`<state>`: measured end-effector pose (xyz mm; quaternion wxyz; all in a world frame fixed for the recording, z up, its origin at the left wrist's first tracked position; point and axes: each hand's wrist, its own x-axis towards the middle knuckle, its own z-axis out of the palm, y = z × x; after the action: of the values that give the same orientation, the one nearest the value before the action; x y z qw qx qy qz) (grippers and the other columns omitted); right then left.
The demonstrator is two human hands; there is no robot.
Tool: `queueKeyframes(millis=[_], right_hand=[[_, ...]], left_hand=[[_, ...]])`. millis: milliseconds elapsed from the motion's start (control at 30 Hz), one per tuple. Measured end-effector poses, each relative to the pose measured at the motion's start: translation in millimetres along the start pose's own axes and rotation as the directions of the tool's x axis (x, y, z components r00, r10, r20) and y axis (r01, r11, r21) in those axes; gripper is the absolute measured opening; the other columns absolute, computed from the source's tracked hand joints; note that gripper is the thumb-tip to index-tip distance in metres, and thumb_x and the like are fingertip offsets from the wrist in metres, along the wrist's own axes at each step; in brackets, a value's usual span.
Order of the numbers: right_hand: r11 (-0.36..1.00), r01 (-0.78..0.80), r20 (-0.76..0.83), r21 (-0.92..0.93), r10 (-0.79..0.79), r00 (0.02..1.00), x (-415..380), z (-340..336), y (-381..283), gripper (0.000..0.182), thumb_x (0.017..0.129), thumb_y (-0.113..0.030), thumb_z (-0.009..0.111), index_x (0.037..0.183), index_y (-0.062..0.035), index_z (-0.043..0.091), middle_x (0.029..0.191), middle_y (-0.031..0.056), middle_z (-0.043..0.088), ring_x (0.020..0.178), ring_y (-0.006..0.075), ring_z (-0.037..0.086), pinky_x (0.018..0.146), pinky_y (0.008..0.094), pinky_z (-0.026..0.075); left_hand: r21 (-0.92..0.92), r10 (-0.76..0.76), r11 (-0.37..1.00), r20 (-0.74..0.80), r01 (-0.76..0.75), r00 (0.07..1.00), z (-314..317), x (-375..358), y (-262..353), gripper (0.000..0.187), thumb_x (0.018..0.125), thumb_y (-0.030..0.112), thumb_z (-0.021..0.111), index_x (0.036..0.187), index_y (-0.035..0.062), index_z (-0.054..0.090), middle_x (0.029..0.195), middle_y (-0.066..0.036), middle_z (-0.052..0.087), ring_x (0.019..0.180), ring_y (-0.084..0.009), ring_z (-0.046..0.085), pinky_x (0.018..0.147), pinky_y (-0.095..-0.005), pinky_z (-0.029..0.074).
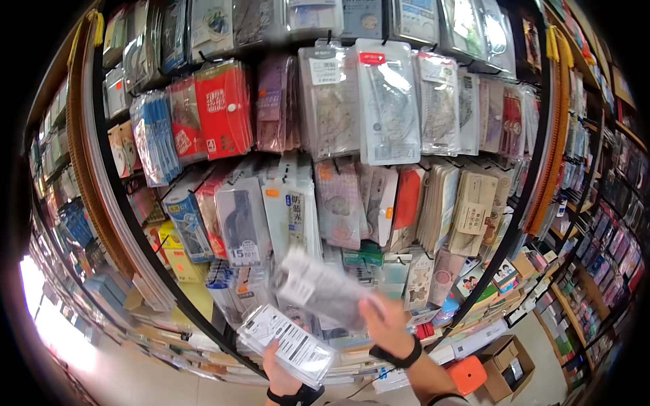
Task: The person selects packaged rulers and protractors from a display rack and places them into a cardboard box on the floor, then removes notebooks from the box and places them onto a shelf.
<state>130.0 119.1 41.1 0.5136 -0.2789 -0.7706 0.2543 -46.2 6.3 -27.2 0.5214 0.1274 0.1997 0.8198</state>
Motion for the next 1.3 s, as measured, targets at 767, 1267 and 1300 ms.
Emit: queueKeyframes(millis=[767, 1267, 1300], right_hand=[[0.819, 0.353, -0.541, 0.452, -0.063, 0.839, 230, -14, -82, 0.028, 0.094, -0.024, 0.054, 0.104, 0.0019, 0.055, 0.076, 0.0031, 0.055, 0.042, 0.0116, 0.052, 0.038, 0.0231, 0.042], [0.782, 0.396, -0.546, 0.482, -0.085, 0.833, 222, -31, -104, 0.026, 0.091, -0.016, 0.056, 0.104, 0.0067, 0.056, 0.077, 0.0061, 0.061, 0.044, 0.0122, 0.053, 0.037, 0.0248, 0.041], [0.781, 0.397, -0.548, 0.483, -0.084, 0.832, 224, -33, -102, 0.026, 0.090, -0.015, 0.056, 0.104, 0.0071, 0.056, 0.077, 0.0068, 0.061, 0.044, 0.0125, 0.053, 0.037, 0.0249, 0.041]], left_hand=[[0.029, 0.063, 0.998, 0.007, -0.063, 0.998, -24, -5, 31, 0.055, 0.084, 0.024, 0.050, 0.132, 0.0015, 0.037, 0.121, -0.018, 0.053, 0.112, -0.0344, 0.052, 0.093, -0.0448, 0.043], [0.033, 0.008, 0.999, 0.001, -0.008, 1.000, -32, 2, 22, 0.056, 0.083, 0.023, 0.051, 0.133, 0.0009, 0.036, 0.121, -0.018, 0.053, 0.113, -0.0345, 0.051, 0.094, -0.0451, 0.042], [0.038, 0.008, 0.999, -0.003, -0.008, 1.000, -30, 1, 22, 0.057, 0.083, 0.023, 0.051, 0.133, 0.0010, 0.036, 0.121, -0.018, 0.053, 0.113, -0.0347, 0.051, 0.094, -0.0452, 0.042]])
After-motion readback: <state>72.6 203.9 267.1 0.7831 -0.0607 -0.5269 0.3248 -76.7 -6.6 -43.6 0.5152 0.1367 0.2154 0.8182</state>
